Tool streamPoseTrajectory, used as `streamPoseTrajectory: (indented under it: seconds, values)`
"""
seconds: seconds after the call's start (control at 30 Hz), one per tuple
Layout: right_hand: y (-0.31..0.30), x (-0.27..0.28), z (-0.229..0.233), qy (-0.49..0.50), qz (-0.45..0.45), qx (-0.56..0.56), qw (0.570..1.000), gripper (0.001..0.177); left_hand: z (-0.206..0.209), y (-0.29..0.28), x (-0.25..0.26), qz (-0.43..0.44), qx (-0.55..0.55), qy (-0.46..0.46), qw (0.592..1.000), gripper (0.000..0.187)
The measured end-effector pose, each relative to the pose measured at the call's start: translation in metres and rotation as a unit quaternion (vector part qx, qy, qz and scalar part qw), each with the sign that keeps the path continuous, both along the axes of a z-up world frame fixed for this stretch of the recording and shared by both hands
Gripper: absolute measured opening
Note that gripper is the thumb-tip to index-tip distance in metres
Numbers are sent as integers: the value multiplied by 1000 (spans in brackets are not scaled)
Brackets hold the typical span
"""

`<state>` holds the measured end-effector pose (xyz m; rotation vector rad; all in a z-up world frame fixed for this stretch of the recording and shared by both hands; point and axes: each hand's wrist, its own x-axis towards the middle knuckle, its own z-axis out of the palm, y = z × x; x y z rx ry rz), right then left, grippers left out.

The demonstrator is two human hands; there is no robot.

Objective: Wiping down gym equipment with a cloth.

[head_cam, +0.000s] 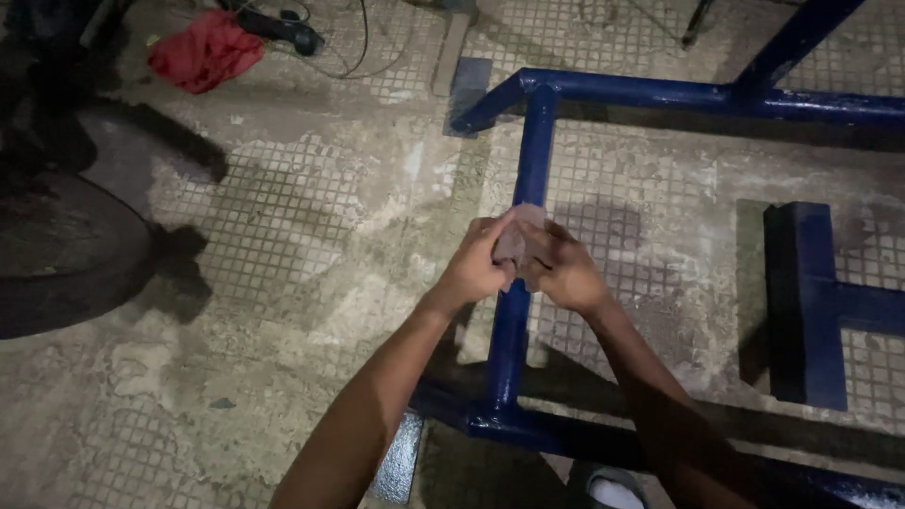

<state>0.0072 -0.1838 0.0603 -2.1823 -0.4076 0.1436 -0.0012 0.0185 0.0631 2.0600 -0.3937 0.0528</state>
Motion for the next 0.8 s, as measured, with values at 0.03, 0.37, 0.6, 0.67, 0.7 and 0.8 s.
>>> streamPoseTrajectory:
  seconds: [0.03, 0.37, 0.6, 0.67, 0.7, 0.8]
  values:
    - [-2, 0, -5, 1, -2, 0, 1000, 61, 0, 0, 1, -2, 0, 1, 1000, 76]
    - [7, -15, -13, -198, -64, 58, 976, 50, 32, -7, -10, 7, 197, -184, 963, 58]
    - [13, -54, 25, -124, -33, 38, 991, 54, 33, -6, -28, -38, 128, -110, 985, 54]
    - [12, -50, 26, -104, -33, 45, 993, 53, 21, -5, -26, -47, 132, -108, 984, 52]
    - [11, -47, 26, -84, -31, 52, 995, 52, 15, -5, -25, -56, 136, -107, 983, 51]
    - [21, -39, 31, -120, -108, -25, 987, 50, 29, -8, -21, -40, 158, -170, 972, 53]
